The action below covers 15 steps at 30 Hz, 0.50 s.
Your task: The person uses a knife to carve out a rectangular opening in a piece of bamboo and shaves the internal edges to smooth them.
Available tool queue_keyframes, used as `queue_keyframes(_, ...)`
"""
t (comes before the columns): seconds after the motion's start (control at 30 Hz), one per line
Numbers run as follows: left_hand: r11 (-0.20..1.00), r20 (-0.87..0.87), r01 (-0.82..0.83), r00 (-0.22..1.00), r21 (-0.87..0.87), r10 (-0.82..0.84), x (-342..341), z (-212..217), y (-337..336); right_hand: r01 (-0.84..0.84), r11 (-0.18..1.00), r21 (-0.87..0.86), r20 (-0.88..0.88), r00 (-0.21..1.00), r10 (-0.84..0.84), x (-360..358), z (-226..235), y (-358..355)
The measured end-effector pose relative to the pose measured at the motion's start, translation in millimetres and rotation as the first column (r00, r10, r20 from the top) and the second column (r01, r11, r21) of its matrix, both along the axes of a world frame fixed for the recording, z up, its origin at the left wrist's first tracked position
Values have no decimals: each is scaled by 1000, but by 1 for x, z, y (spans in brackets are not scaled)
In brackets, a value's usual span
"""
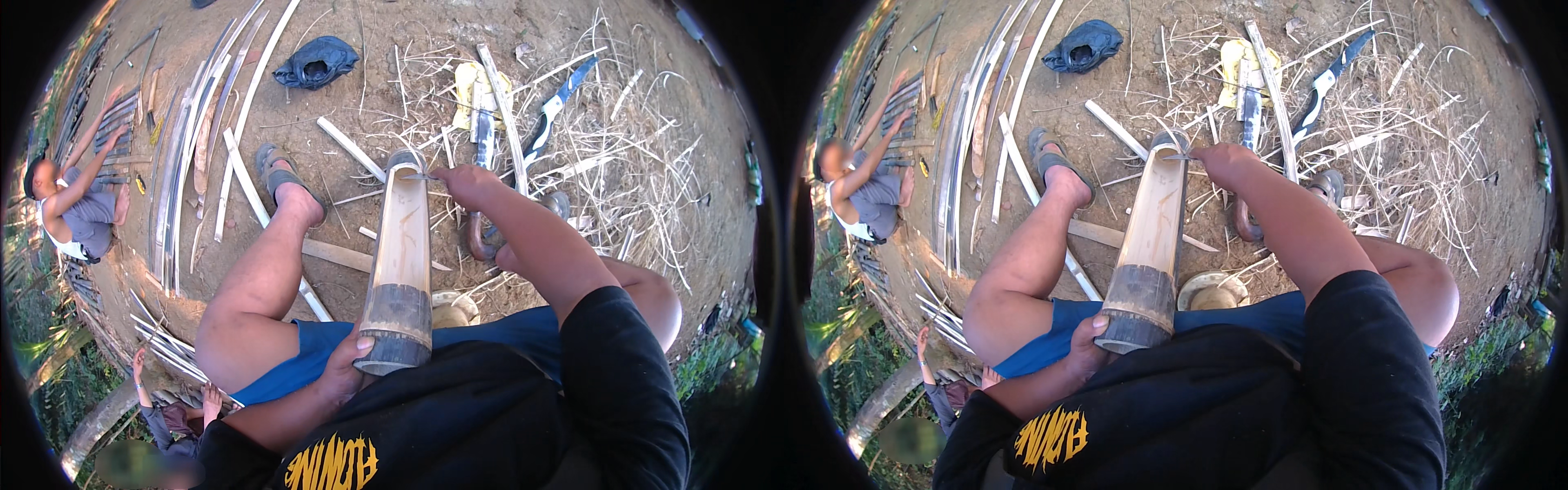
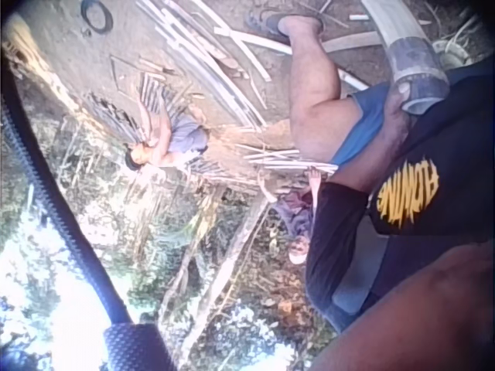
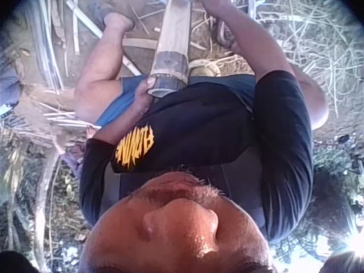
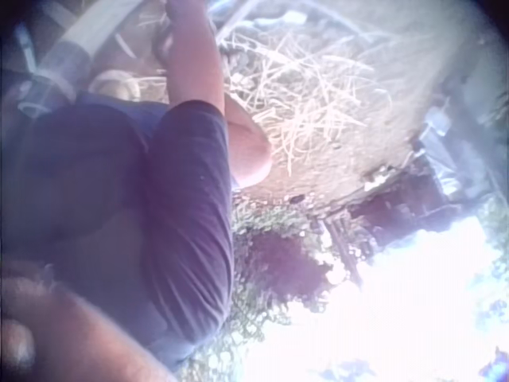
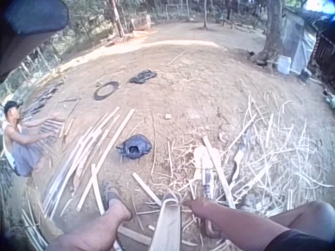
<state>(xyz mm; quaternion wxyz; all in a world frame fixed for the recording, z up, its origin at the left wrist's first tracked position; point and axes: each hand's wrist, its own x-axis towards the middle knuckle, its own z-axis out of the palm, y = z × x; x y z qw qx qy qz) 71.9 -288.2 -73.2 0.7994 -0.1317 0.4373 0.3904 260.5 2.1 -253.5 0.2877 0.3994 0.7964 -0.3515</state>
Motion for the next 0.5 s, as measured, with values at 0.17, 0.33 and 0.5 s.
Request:
queue_keyframes(0.17,1000,-34,-17,999,-21,17,5,0,3,57,998,-35,-3,998,-57,5,-19,-3)
queue_keyframes(0.33,996,-184,65,982,58,-53,13,9,20,18,1000,13,-148,989,-16,28,-40,-12)
queue_keyframes(0.5,990,-84,-13,996,140,25,15,2,26,82,991,-102,-94,991,-92,39,48,-32)
